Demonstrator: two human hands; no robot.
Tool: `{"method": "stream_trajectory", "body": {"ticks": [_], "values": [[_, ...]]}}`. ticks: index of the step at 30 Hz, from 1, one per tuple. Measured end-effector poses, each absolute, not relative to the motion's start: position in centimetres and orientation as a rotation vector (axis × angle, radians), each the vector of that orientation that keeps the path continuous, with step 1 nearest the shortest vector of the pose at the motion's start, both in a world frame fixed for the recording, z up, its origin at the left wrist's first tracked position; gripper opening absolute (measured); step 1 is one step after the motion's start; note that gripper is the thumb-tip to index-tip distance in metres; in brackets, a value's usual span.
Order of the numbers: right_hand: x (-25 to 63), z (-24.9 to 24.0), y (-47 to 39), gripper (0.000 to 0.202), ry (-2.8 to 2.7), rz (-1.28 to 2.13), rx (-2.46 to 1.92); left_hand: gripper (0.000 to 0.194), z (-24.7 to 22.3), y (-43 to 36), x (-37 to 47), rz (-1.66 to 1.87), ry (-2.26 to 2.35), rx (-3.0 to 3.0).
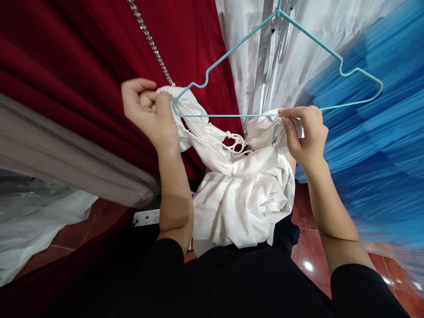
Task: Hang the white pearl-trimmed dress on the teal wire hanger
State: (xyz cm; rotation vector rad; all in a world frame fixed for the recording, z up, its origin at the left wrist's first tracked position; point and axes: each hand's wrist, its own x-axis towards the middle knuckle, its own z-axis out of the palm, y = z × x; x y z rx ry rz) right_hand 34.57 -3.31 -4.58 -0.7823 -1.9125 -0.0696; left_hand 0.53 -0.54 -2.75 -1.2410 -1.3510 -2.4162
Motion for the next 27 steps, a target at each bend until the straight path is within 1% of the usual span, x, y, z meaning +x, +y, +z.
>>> {"method": "stream_trajectory", "body": {"ticks": [3, 5, 8, 12, 14, 19, 22, 24, 27], "values": [[34.5, -4.4, -3.4, 0.021, -1.894, -0.068, -0.798, 0.047, 0.4, 0.1, 1.8, -2.247, -1.358, -1.445], [34.3, -4.5, -3.3, 0.021, -1.876, -0.093, -0.805, 0.049, 1.6, 0.3, 3.1, -2.146, -1.367, -1.575], [34.0, -4.7, -3.3, 0.021, -1.860, -0.119, -0.804, 0.050, 2.0, 0.6, 4.1, -2.058, -1.431, -1.652], [34.0, -4.8, -3.5, 0.023, -1.868, -0.086, -0.824, 0.052, 2.0, 0.2, 2.5, -1.946, -1.566, -1.579], [34.0, -4.8, -3.5, 0.026, -1.874, -0.048, -0.857, 0.049, 2.2, -0.7, 1.5, -1.929, -1.565, -1.550], [33.8, -5.0, -3.4, 0.032, -1.854, -0.010, -0.895, 0.035, 3.5, -2.1, 1.5, -1.877, -1.591, -1.675], [33.7, -5.0, -3.4, 0.030, -1.836, -0.006, -0.883, 0.040, 3.9, -1.3, 1.8, -1.785, -1.601, -1.775], [33.7, -4.9, -3.6, 0.028, -1.835, -0.014, -0.879, 0.042, 3.8, -1.3, 1.4, -1.783, -1.626, -1.765], [33.8, -4.6, -3.8, 0.027, -1.852, -0.016, -0.880, 0.030, 3.4, -3.1, 0.4, -1.836, -1.623, -1.723]]}}
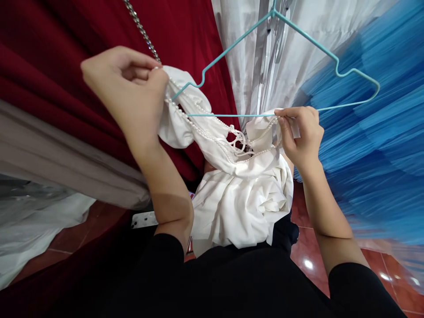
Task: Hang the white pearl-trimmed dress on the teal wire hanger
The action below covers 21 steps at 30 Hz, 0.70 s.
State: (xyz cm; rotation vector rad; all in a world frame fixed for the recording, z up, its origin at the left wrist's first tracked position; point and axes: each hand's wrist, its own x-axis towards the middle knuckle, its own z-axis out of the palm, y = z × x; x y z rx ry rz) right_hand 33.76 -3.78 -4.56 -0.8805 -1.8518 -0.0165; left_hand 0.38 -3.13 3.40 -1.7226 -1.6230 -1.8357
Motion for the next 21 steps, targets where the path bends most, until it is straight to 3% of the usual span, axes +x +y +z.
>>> {"method": "stream_trajectory", "body": {"ticks": [8, 13, 16, 18, 21], "values": [[33.7, -4.4, -3.8, 0.028, -1.860, 0.013, -0.909, 0.023, 4.8, -2.5, 2.8, -1.891, -1.411, -1.768], [33.7, -4.8, -3.8, 0.026, -1.853, -0.032, -0.881, 0.036, 4.4, 1.5, 3.8, -1.831, -1.483, -1.927], [33.9, -5.0, -3.4, 0.027, -1.886, -0.045, -0.889, 0.048, 2.8, 1.1, 4.0, -1.897, -1.169, -1.987], [33.9, -5.2, -3.2, 0.028, -1.896, -0.043, -0.891, 0.045, 1.7, -0.3, 5.3, -1.965, -0.982, -1.967], [33.6, -5.3, -3.0, 0.027, -1.872, -0.048, -0.896, 0.021, -0.3, -2.6, 9.0, -1.920, -1.008, -2.177]]}}
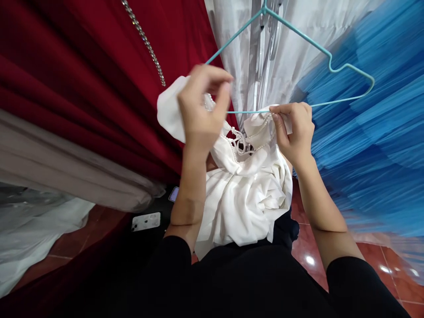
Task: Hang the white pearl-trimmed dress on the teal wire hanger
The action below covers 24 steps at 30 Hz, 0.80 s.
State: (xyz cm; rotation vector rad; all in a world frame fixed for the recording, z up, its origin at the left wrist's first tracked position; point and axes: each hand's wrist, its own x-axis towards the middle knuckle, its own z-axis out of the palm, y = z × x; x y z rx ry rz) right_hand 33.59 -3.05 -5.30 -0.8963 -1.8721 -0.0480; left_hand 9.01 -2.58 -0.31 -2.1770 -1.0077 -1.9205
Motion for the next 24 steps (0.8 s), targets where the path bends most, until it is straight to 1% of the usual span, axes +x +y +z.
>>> {"method": "stream_trajectory", "body": {"ticks": [3, 5, 9, 13, 16, 18, 21, 24], "values": [[33.0, -5.4, -3.4, 0.023, -1.848, -0.044, -0.866, 0.022, -2.4, -3.7, 12.6, -1.666, -1.143, -2.510], [32.8, -5.8, -3.9, 0.019, -1.792, -0.072, -0.846, 0.025, -3.4, -3.7, 13.7, -1.573, -1.250, -2.539], [34.7, -7.6, -4.2, 0.015, -1.516, -0.297, -0.849, 0.026, -3.9, -3.3, 13.3, -1.594, -1.325, -2.502], [40.1, -8.0, -2.5, 0.025, -1.209, -0.477, -0.909, 0.030, -3.1, -3.8, 12.2, -1.637, -1.284, -2.568], [43.6, -5.8, -0.8, 0.029, -1.102, -0.588, -0.811, 0.029, -2.5, -4.6, 12.1, -1.658, -1.303, -2.557], [44.4, -3.6, -0.1, 0.027, -1.122, -0.611, -0.753, 0.028, -2.3, -4.9, 12.3, -1.680, -1.315, -2.558], [43.8, -0.7, 0.6, 0.024, -1.190, -0.621, -0.741, 0.030, -2.3, -5.0, 12.6, -1.701, -1.310, -2.564], [42.3, 0.7, 1.3, 0.029, -1.278, -0.679, -0.775, 0.029, -2.6, -4.8, 12.7, -1.661, -1.305, -2.538]]}}
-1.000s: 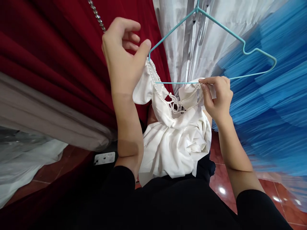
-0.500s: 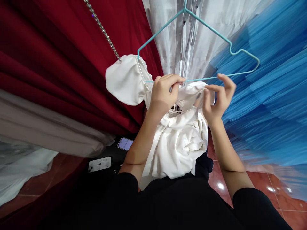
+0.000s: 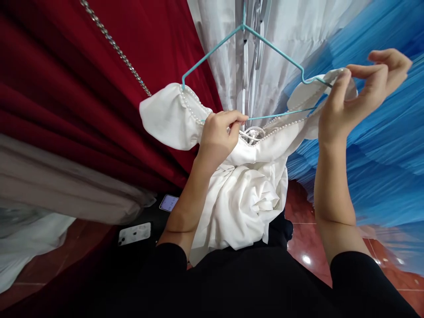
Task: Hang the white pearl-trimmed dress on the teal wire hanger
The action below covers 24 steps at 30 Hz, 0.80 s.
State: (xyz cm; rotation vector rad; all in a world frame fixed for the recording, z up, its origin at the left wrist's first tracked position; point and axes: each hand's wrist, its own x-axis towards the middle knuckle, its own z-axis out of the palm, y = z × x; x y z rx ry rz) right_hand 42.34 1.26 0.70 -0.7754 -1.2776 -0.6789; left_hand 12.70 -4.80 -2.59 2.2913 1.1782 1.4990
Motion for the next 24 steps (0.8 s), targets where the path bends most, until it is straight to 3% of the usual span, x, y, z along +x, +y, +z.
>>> {"method": "stream_trajectory", "body": {"ticks": [8, 16, 20, 24], "values": [[37.4, 0.5, 1.3, 0.035, -1.378, -0.662, -0.914, 0.029, -3.3, -4.0, 12.8, 1.495, 1.264, 2.354], [33.0, 0.2, -3.7, 0.019, -1.557, -0.491, -0.721, 0.027, -3.4, -3.9, 12.6, 1.488, 1.279, 2.351], [30.2, -1.8, -3.5, 0.025, -1.893, -0.122, -0.700, 0.022, -3.8, -3.5, 12.2, 1.533, 1.244, 2.394], [29.6, -5.2, -1.4, 0.028, -1.992, -0.123, -0.861, 0.021, -4.4, -3.2, 12.2, 1.573, 1.233, 2.424]]}}
